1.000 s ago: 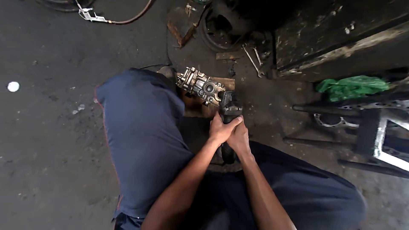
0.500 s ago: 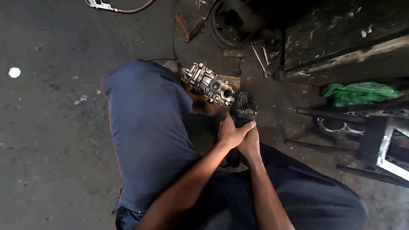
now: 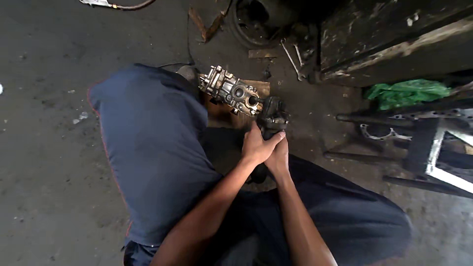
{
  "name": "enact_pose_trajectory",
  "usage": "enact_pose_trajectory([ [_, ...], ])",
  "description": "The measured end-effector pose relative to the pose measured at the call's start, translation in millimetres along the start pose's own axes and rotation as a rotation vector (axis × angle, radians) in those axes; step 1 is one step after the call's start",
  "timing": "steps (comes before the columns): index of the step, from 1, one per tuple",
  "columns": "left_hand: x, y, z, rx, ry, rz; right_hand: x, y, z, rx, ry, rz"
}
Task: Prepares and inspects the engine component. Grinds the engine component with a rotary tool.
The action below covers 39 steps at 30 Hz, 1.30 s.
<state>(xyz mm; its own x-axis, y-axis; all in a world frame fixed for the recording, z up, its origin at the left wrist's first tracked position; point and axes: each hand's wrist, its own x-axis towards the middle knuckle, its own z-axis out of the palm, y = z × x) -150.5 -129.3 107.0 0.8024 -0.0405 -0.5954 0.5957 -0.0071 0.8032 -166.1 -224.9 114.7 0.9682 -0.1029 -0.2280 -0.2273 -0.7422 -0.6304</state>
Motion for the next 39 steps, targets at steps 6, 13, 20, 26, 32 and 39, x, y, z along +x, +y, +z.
enact_pose_trajectory([
  [6,0,-2,3,0.017,0.011,0.016,-2,3,1,-0.002,0.025,-0.005],
  [13,6,-8,2,0.023,0.002,0.029,0,5,8,0.023,0.024,0.022],
  [20,28,-30,0,-0.055,-0.001,0.014,9,16,28,-0.07,0.018,0.053],
  [26,36,-38,-1,-0.126,0.015,0.001,11,19,36,-0.099,-0.001,0.049],
  [32,28,-41,0,-0.283,0.076,0.038,-1,3,33,-0.2,0.005,0.029],
  [39,3,-24,-16,-0.494,0.008,0.094,-7,-16,10,-0.109,-0.17,0.054],
])
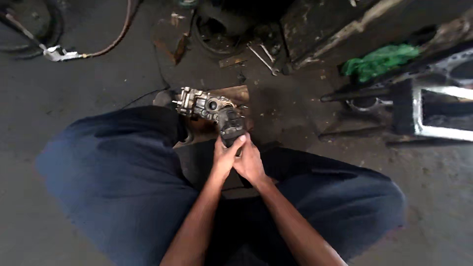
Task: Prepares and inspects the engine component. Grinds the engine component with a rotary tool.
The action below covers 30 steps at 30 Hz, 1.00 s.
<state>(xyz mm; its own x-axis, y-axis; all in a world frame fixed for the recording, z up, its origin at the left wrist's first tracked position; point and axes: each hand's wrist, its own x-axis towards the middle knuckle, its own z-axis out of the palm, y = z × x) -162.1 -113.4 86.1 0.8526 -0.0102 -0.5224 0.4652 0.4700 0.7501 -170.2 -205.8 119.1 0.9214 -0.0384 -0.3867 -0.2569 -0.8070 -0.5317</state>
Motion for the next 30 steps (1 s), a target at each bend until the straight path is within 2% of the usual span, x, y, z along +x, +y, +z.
enact_pose_trajectory([
  [3,-1,5,-6,0.013,0.025,-0.006,0,10,-6,0.19,-0.211,0.029],
  [5,-1,4,-5,-0.005,0.031,0.001,-1,7,-10,0.212,-0.261,0.065],
  [14,-3,-6,0,-0.16,0.026,-0.018,-3,2,-18,0.09,-0.258,0.116],
  [24,20,-19,-1,-0.123,0.049,-0.049,16,9,-7,0.051,-0.241,0.175],
  [30,15,-16,5,-0.161,0.072,-0.055,12,8,-12,0.039,-0.219,0.159],
])
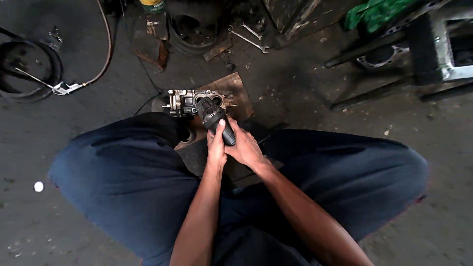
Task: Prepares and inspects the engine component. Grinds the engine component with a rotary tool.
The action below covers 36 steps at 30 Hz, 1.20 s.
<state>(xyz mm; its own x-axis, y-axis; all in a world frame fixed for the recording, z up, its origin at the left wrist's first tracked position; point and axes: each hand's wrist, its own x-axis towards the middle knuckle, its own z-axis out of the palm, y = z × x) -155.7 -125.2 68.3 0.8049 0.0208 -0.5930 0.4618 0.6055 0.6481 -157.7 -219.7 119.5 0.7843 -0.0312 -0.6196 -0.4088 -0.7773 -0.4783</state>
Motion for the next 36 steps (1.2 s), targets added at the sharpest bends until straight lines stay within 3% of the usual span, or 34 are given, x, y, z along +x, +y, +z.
enact_pose_trajectory([
  [9,-18,3,0,-0.136,-0.053,-0.055,-20,-7,-7,-0.077,0.015,-0.026],
  [16,-1,-2,-2,-0.023,0.02,-0.119,-4,-1,-1,-0.061,0.017,-0.007],
  [36,-9,-2,5,-0.036,0.014,-0.048,-10,2,-5,-0.029,0.052,-0.013],
])
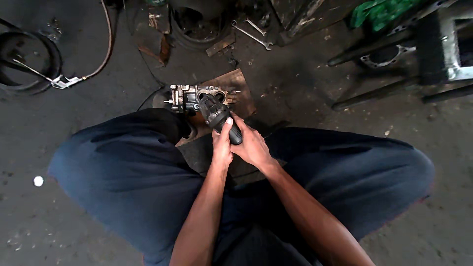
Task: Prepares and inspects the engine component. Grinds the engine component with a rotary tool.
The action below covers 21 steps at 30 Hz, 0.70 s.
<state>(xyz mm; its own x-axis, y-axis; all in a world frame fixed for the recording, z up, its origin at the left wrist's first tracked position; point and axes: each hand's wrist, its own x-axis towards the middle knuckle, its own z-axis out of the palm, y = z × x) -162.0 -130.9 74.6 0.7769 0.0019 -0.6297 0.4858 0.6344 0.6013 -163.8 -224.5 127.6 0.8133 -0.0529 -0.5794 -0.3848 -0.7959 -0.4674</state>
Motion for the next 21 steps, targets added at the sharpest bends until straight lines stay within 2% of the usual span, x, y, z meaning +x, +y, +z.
enact_pose_trajectory([
  [21,34,-10,-4,0.146,0.042,-0.015,30,9,13,0.004,-0.041,0.044],
])
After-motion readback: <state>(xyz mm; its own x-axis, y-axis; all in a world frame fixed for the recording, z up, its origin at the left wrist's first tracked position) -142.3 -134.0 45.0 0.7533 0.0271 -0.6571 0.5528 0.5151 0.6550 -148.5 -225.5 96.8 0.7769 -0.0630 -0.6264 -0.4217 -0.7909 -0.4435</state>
